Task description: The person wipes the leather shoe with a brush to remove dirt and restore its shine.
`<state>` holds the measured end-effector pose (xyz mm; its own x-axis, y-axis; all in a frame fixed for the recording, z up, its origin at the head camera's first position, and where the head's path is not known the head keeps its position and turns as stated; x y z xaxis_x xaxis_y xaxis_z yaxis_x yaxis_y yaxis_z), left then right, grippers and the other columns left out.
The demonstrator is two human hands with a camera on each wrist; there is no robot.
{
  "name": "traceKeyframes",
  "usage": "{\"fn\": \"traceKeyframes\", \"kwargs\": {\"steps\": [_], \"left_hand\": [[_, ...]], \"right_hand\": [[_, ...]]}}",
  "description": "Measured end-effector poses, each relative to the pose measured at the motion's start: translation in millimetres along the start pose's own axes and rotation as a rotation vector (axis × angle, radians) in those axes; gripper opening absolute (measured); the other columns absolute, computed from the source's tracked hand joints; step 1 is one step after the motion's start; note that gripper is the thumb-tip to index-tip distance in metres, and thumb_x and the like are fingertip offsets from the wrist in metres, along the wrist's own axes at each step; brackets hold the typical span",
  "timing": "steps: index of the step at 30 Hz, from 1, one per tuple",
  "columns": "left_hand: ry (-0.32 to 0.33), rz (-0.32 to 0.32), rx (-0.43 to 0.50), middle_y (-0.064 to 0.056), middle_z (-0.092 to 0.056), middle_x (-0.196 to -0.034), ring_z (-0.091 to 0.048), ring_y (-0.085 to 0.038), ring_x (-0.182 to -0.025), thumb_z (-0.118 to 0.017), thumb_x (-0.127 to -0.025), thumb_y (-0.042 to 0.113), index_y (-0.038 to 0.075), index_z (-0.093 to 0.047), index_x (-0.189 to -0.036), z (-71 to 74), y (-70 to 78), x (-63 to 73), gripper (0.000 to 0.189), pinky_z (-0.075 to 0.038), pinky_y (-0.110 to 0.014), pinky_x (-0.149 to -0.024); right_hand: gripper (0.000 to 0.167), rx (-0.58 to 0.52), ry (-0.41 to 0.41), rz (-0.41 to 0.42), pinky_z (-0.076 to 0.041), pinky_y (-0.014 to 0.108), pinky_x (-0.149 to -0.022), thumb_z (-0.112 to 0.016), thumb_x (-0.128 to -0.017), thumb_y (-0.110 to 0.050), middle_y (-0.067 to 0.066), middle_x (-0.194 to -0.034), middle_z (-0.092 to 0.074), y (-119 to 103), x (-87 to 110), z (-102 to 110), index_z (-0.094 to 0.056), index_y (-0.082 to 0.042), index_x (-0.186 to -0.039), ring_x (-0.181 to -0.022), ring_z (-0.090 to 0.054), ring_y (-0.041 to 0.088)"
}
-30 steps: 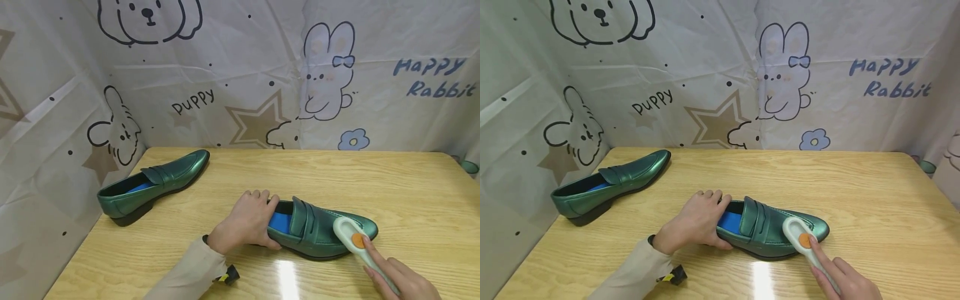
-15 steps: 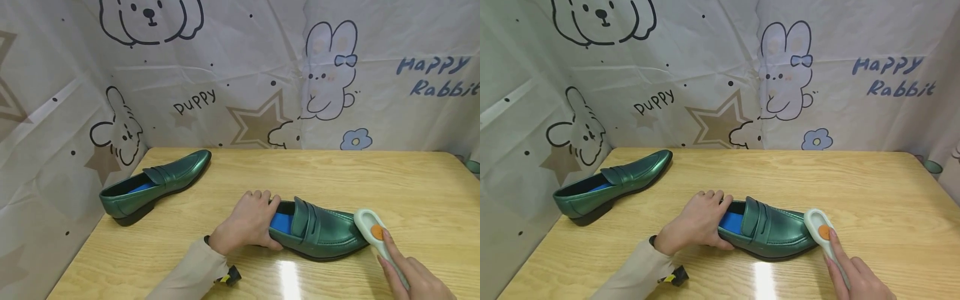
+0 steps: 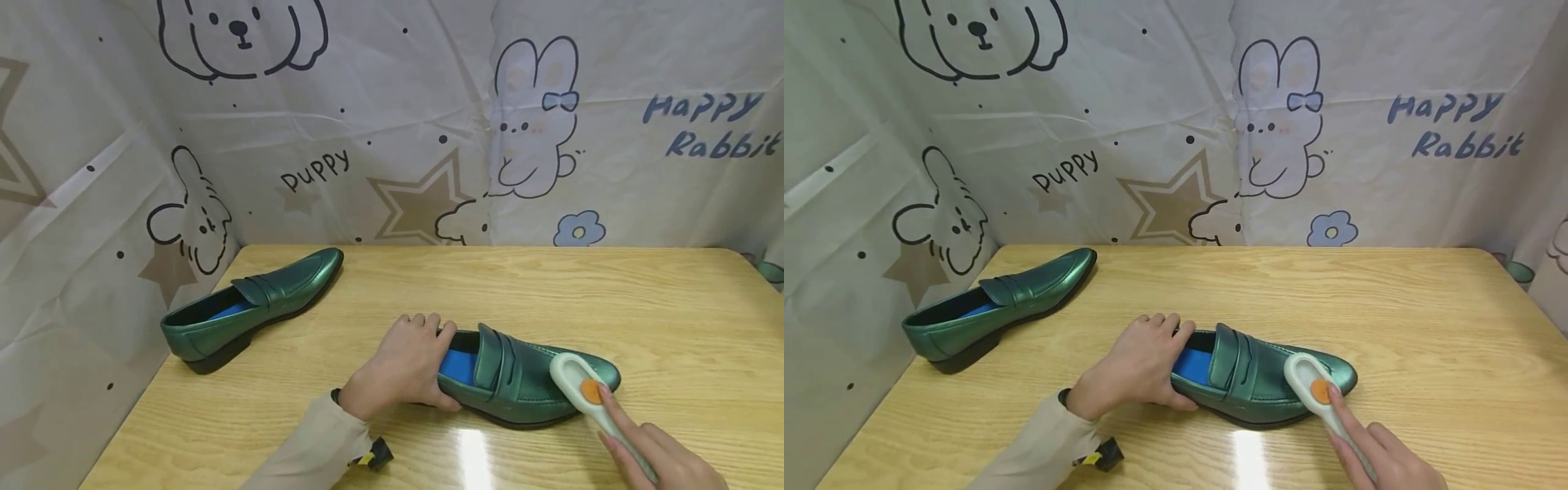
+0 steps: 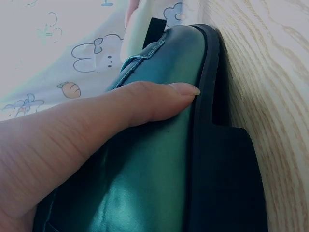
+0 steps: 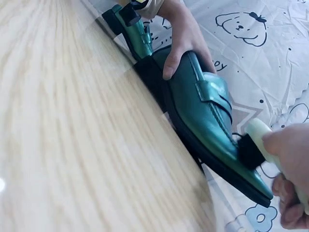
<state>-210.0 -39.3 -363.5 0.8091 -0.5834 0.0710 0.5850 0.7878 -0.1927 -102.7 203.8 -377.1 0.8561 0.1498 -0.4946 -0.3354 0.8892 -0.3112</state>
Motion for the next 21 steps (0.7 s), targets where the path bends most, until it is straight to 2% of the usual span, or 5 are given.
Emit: {"fn": "traceKeyframes", "kwargs": {"steps": [5,8,12,14,21], "left_hand": [[-0.003,0.001,0.002,-0.007,-0.057,-0.116,-0.059,-0.023,-0.097,-0.064,-0.060,0.083,0.014,-0.046,-0.135,0.3,-0.6,-0.6,0.103,-0.049,-0.037,-0.085],[-0.009,-0.002,0.005,-0.007,-0.057,-0.116,-0.059,-0.023,-0.097,-0.063,-0.060,0.083,0.014,-0.046,-0.135,-0.4,-0.4,-0.5,0.103,-0.049,-0.037,-0.085],[-0.007,-0.001,0.006,-0.007,-0.057,-0.116,-0.059,-0.023,-0.098,-0.064,-0.060,0.083,0.014,-0.046,-0.135,-0.7,-0.9,-0.6,0.103,-0.049,-0.038,-0.085],[-0.005,0.000,0.006,-0.006,-0.057,-0.116,-0.059,-0.023,-0.098,-0.064,-0.060,0.083,0.014,-0.046,-0.135,-0.5,-1.2,-0.6,0.103,-0.049,-0.038,-0.085],[0.010,-0.007,0.007,-0.006,-0.058,-0.114,-0.059,-0.022,-0.095,-0.063,-0.061,0.083,0.014,-0.046,-0.134,1.1,-0.2,0.0,0.102,-0.050,-0.037,-0.084]], "right_hand": [[0.062,0.094,0.039,-0.150,-0.023,0.018,-0.038,-0.066,-0.091,-0.023,-0.007,-0.057,-0.043,17,0.6,6,-0.040,-0.026,-0.148,-0.047,-0.024,-0.003],[0.062,0.047,0.067,-0.073,-0.021,0.013,-0.038,-0.070,-0.087,-0.019,-0.010,-0.058,-0.041,12,0.7,6,-0.046,-0.022,-0.145,-0.047,-0.023,-0.005],[0.069,-0.008,0.004,0.076,-0.020,0.008,-0.041,-0.078,-0.076,-0.013,-0.018,-0.063,-0.034,-4,1.5,-2,-0.053,-0.019,-0.140,-0.049,-0.021,-0.007],[0.071,-0.017,-0.022,0.099,-0.019,0.008,-0.041,-0.080,-0.073,-0.012,-0.020,-0.064,-0.033,-8,1.5,-4,-0.054,-0.021,-0.139,-0.049,-0.021,-0.008],[0.066,0.053,0.044,-0.090,-0.023,0.013,-0.039,-0.070,-0.087,-0.016,-0.007,-0.060,-0.046,10,-2.5,7,-0.043,-0.023,-0.146,-0.048,-0.026,-0.005]]}}
Point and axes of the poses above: each hand's wrist, its own x-axis away from the middle knuckle, its own z-axis out of the back of the hand, y = z × x, the point moved 8 cm from there along -x, towards the middle knuckle
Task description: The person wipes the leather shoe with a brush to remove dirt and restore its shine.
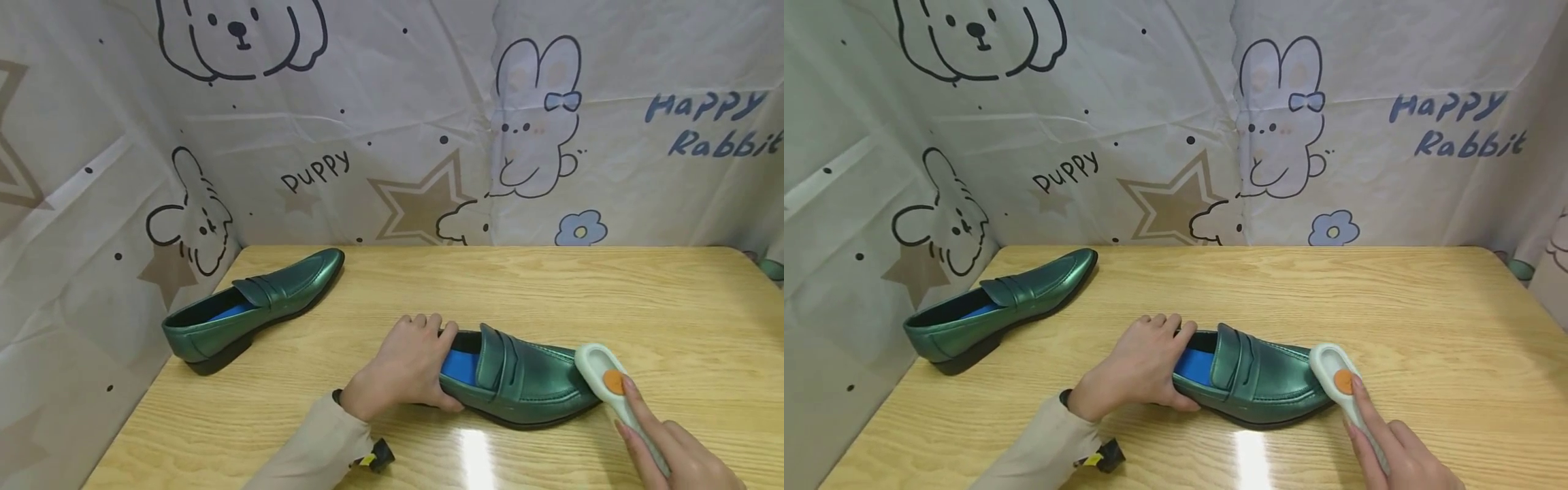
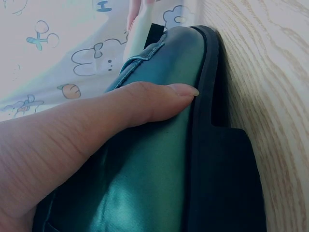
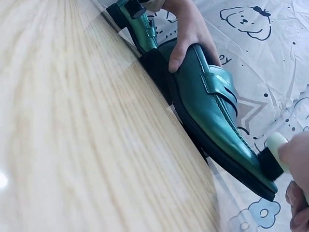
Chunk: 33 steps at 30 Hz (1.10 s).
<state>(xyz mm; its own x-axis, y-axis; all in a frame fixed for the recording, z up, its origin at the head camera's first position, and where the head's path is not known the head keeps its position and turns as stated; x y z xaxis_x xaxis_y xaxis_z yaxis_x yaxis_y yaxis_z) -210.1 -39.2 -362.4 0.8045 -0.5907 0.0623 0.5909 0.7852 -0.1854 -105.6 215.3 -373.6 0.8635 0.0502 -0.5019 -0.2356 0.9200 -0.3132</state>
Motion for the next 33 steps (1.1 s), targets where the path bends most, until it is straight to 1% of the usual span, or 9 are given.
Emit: {"fn": "traceKeyframes", "kwargs": {"steps": [2,4,9,11,16,19,23,29,33], "left_hand": [[0.003,0.002,-0.008,-0.006,-0.058,-0.114,-0.059,-0.022,-0.096,-0.063,-0.060,0.083,0.014,-0.047,-0.134,0.7,0.1,0.3,0.102,-0.050,-0.037,-0.083],[0.003,0.003,-0.013,-0.006,-0.058,-0.114,-0.059,-0.022,-0.096,-0.064,-0.060,0.083,0.014,-0.047,-0.134,1.4,0.2,0.5,0.102,-0.050,-0.037,-0.083],[-0.008,-0.003,-0.008,-0.006,-0.057,-0.114,-0.059,-0.022,-0.096,-0.064,-0.060,0.082,0.015,-0.047,-0.133,1.2,1.5,0.8,0.101,-0.050,-0.037,-0.083],[-0.007,-0.007,-0.005,-0.006,-0.058,-0.114,-0.059,-0.022,-0.096,-0.064,-0.060,0.082,0.014,-0.047,-0.133,1.5,2.2,0.7,0.101,-0.050,-0.036,-0.083],[-0.001,0.005,-0.004,-0.006,-0.057,-0.114,-0.059,-0.023,-0.097,-0.064,-0.060,0.083,0.014,-0.046,-0.134,2.6,1.6,-0.1,0.102,-0.050,-0.037,-0.085],[0.001,0.002,0.001,-0.007,-0.058,-0.115,-0.059,-0.023,-0.097,-0.064,-0.060,0.082,0.014,-0.046,-0.135,2.4,2.1,-0.2,0.103,-0.050,-0.038,-0.085],[0.002,-0.004,0.008,-0.007,-0.058,-0.114,-0.059,-0.023,-0.096,-0.064,-0.060,0.082,0.014,-0.046,-0.135,1.7,2.4,0.0,0.103,-0.050,-0.038,-0.085],[-0.004,0.000,0.007,-0.007,-0.057,-0.115,-0.059,-0.023,-0.098,-0.064,-0.060,0.083,0.014,-0.046,-0.135,0.2,1.6,0.7,0.103,-0.049,-0.039,-0.087],[0.001,0.008,0.008,-0.007,-0.057,-0.116,-0.059,-0.023,-0.098,-0.064,-0.061,0.082,0.014,-0.046,-0.135,-0.6,0.6,1.8,0.103,-0.049,-0.039,-0.086]], "right_hand": [[0.065,0.008,0.005,-0.036,-0.024,0.014,-0.039,-0.069,-0.088,-0.017,-0.005,-0.060,-0.048,4,0.4,0,-0.041,-0.024,-0.147,-0.049,-0.027,-0.004],[0.065,-0.024,0.016,-0.010,-0.023,0.012,-0.039,-0.071,-0.086,-0.015,-0.007,-0.060,-0.047,2,2.2,0,-0.045,-0.022,-0.145,-0.049,-0.027,-0.005],[0.049,-0.073,-0.018,0.212,-0.019,0.007,-0.041,-0.065,-0.091,-0.031,-0.017,-0.064,-0.036,-18,10.0,-6,-0.056,-0.017,-0.137,-0.050,-0.022,-0.008],[0.048,-0.080,-0.033,0.232,-0.018,0.006,-0.042,-0.065,-0.091,-0.031,-0.018,-0.066,-0.035,-21,11.4,-7,-0.057,-0.018,-0.136,-0.050,-0.021,-0.009],[0.065,-0.037,-0.010,0.051,-0.020,0.011,-0.039,-0.074,-0.082,-0.015,-0.013,-0.061,-0.041,-6,5.3,-1,-0.050,-0.022,-0.142,-0.047,-0.023,-0.006],[0.061,0.021,0.005,-0.036,-0.022,0.014,-0.038,-0.067,-0.090,-0.021,-0.009,-0.058,-0.044,4,3.6,2,-0.043,-0.024,-0.146,-0.047,-0.024,-0.005],[0.059,-0.006,0.035,-0.029,-0.023,0.015,-0.039,-0.067,-0.091,-0.021,-0.009,-0.057,-0.043,5,3.4,4,-0.044,-0.022,-0.146,-0.048,-0.026,-0.005],[0.069,-0.041,-0.047,0.069,-0.021,0.012,-0.041,-0.076,-0.080,-0.014,-0.018,-0.061,-0.033,-9,2.7,-4,-0.049,-0.025,-0.143,-0.048,-0.023,-0.006],[0.062,-0.011,-0.049,0.027,-0.022,0.018,-0.042,-0.071,-0.087,-0.020,-0.015,-0.059,-0.030,-6,-4.8,-3,-0.047,-0.027,-0.144,-0.047,-0.021,-0.004]]}}
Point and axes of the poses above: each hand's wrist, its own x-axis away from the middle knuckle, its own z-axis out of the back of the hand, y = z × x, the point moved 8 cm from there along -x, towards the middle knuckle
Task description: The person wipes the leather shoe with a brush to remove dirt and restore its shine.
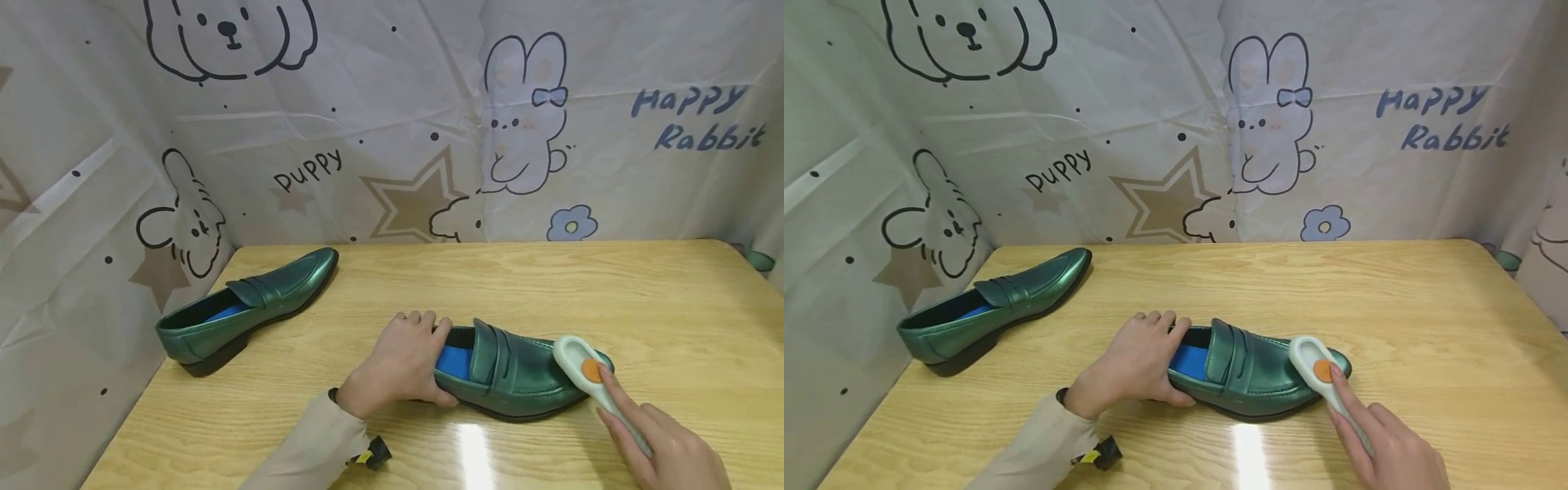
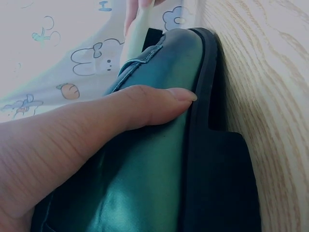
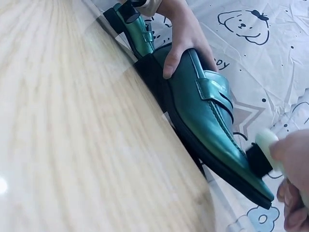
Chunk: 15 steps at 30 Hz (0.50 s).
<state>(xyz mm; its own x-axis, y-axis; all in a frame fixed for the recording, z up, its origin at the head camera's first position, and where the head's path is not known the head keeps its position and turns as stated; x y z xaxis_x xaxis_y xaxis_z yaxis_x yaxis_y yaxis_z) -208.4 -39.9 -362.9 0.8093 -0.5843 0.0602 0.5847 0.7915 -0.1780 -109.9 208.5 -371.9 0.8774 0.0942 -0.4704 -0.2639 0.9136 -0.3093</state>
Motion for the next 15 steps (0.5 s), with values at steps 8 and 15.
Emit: {"fn": "traceKeyframes", "kwargs": {"steps": [8,15], "left_hand": [[0.026,0.003,-0.016,-0.008,-0.059,-0.112,-0.060,-0.023,-0.094,-0.065,-0.060,0.082,0.013,-0.047,-0.135,2.7,0.0,1.5,0.103,-0.050,-0.038,-0.084],[0.018,0.000,-0.013,-0.008,-0.058,-0.112,-0.059,-0.023,-0.095,-0.064,-0.060,0.082,0.013,-0.047,-0.135,2.4,1.7,0.5,0.103,-0.050,-0.038,-0.084]], "right_hand": [[0.057,-0.143,-0.134,0.007,-0.050,0.017,-0.067,-0.067,-0.091,-0.018,0.010,-0.103,-0.072,-4,-11.0,-14,-0.046,-0.018,-0.144,-0.084,-0.069,0.021],[0.051,-0.277,-0.323,-0.141,-0.050,0.051,-0.084,-0.049,-0.102,-0.028,0.025,-0.132,-0.052,-8,-24.6,-25,-0.035,-0.016,-0.150,-0.109,-0.059,0.042]]}}
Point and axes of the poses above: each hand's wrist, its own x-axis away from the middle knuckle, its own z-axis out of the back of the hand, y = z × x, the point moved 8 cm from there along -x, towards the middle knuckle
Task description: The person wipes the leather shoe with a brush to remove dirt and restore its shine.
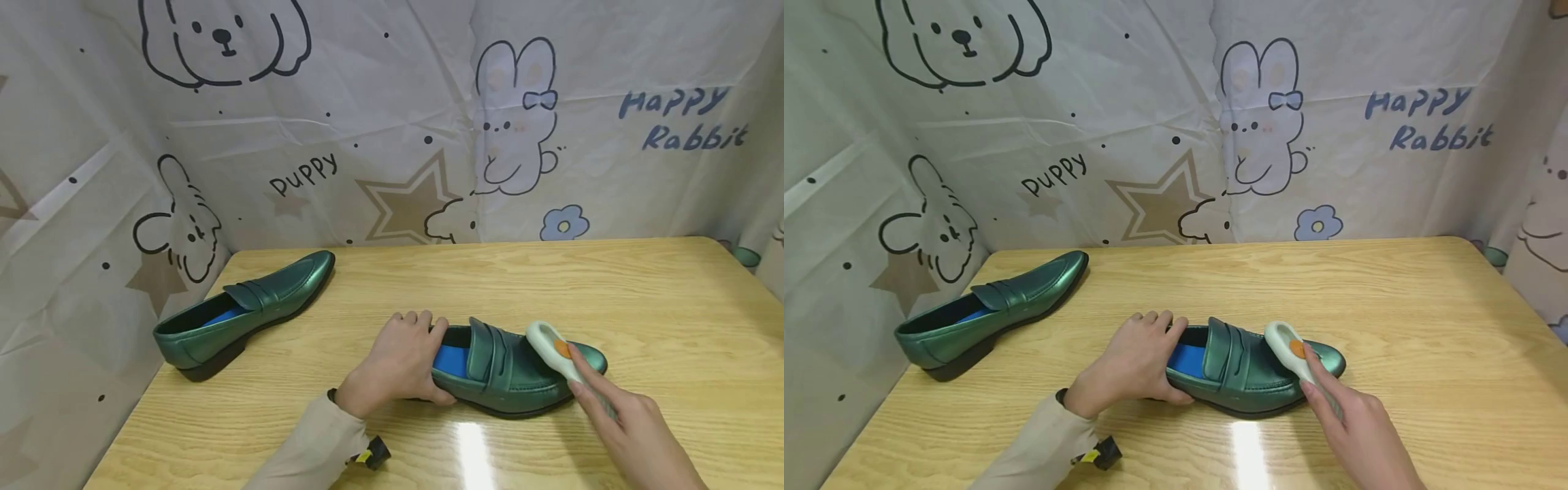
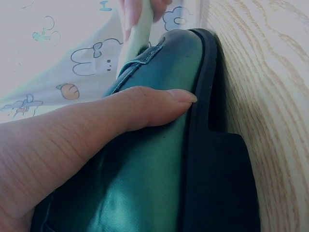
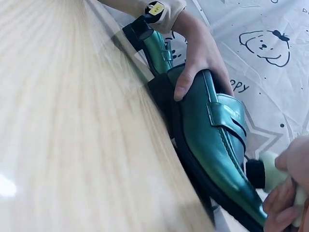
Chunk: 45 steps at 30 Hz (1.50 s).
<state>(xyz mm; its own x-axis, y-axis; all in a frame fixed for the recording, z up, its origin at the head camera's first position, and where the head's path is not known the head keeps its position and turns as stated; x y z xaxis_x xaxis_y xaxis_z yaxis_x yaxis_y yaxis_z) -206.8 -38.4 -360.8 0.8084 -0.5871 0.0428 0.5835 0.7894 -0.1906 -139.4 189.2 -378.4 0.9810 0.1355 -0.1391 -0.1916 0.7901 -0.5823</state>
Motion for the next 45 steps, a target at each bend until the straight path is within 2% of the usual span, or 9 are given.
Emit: {"fn": "traceKeyframes", "kwargs": {"steps": [4,8,12,14,19,27,35,42,45], "left_hand": [[-0.014,0.012,0.005,-0.007,-0.058,-0.113,-0.059,-0.023,-0.096,-0.064,-0.060,0.083,0.013,-0.047,-0.135,-4.0,-1.6,0.5,0.104,-0.049,-0.038,-0.084],[-0.014,0.012,0.007,-0.008,-0.058,-0.114,-0.059,-0.023,-0.096,-0.063,-0.060,0.083,0.013,-0.046,-0.135,-6.1,-1.6,1.2,0.104,-0.050,-0.038,-0.084],[-0.006,0.010,-0.010,-0.007,-0.058,-0.115,-0.060,-0.023,-0.097,-0.063,-0.059,0.084,0.013,-0.047,-0.135,-4.7,-2.7,1.5,0.105,-0.050,-0.038,-0.084],[0.007,0.006,-0.009,-0.007,-0.058,-0.115,-0.060,-0.023,-0.097,-0.064,-0.059,0.084,0.013,-0.047,-0.134,-3.1,-3.1,0.9,0.105,-0.050,-0.038,-0.084],[0.020,-0.002,-0.006,-0.007,-0.058,-0.113,-0.059,-0.023,-0.095,-0.064,-0.058,0.083,0.013,-0.047,-0.133,0.9,-2.7,-1.0,0.104,-0.050,-0.038,-0.085],[0.001,0.015,-0.018,-0.008,-0.058,-0.113,-0.060,-0.023,-0.096,-0.063,-0.060,0.084,0.011,-0.046,-0.135,1.6,-2.3,-0.7,0.106,-0.050,-0.037,-0.086],[-0.026,0.019,-0.006,-0.008,-0.058,-0.114,-0.060,-0.023,-0.096,-0.064,-0.060,0.083,0.011,-0.046,-0.135,-2.3,-0.8,-0.1,0.105,-0.050,-0.037,-0.085],[-0.013,-0.013,-0.010,-0.006,-0.058,-0.111,-0.059,-0.022,-0.095,-0.063,-0.057,0.085,0.012,-0.048,-0.132,-2.2,-0.4,-0.8,0.105,-0.050,-0.036,-0.082],[-0.011,-0.017,-0.007,-0.006,-0.058,-0.111,-0.059,-0.022,-0.095,-0.063,-0.057,0.085,0.012,-0.048,-0.131,-2.0,-2.9,-1.7,0.105,-0.050,-0.036,-0.082]], "right_hand": [[0.052,-0.086,-0.079,-0.008,-0.046,0.058,-0.087,-0.042,-0.103,-0.034,0.024,-0.141,-0.044,-8,-19.3,-8,-0.029,-0.022,-0.152,-0.119,-0.051,0.043],[0.050,-0.343,-0.158,-0.023,-0.053,0.030,-0.075,-0.043,-0.104,-0.029,0.022,-0.136,-0.050,-2,-25.5,-14,-0.032,-0.020,-0.151,-0.108,-0.059,0.026],[0.049,-0.367,-0.204,-0.021,-0.046,0.016,-0.065,-0.047,-0.102,-0.024,0.018,-0.136,-0.051,14,-15.7,-19,-0.035,-0.022,-0.150,-0.097,-0.053,-0.007],[0.050,-0.260,-0.164,0.080,-0.046,0.015,-0.077,-0.052,-0.100,-0.019,0.011,-0.141,-0.047,14,-8.7,-18,-0.040,-0.022,-0.148,-0.114,-0.046,-0.007],[0.058,-0.133,0.004,0.372,-0.044,0.009,-0.069,-0.066,-0.086,0.002,0.005,-0.120,-0.065,-7,11.9,-10,-0.050,-0.011,-0.141,-0.089,-0.060,0.000],[0.054,-0.013,0.056,0.160,-0.050,0.022,-0.080,-0.055,-0.099,-0.021,0.013,-0.134,-0.055,-14,-13.3,-7,-0.036,-0.027,-0.149,-0.110,-0.059,0.030],[0.053,-0.094,-0.016,0.119,-0.044,0.023,-0.063,-0.049,-0.101,-0.026,0.018,-0.141,-0.047,-14,-37.2,-12,-0.031,-0.030,-0.151,-0.089,-0.055,0.017],[0.058,-0.127,0.136,0.516,-0.037,0.008,-0.093,-0.065,-0.088,-0.002,0.010,-0.135,-0.055,-27,-5.1,-21,-0.045,-0.006,-0.143,-0.121,-0.051,0.006],[0.049,-0.100,0.179,0.634,-0.042,0.006,-0.078,-0.062,-0.093,-0.013,-0.005,-0.109,-0.067,-30,8.8,-26,-0.050,0.000,-0.138,-0.095,-0.059,-0.004]]}}
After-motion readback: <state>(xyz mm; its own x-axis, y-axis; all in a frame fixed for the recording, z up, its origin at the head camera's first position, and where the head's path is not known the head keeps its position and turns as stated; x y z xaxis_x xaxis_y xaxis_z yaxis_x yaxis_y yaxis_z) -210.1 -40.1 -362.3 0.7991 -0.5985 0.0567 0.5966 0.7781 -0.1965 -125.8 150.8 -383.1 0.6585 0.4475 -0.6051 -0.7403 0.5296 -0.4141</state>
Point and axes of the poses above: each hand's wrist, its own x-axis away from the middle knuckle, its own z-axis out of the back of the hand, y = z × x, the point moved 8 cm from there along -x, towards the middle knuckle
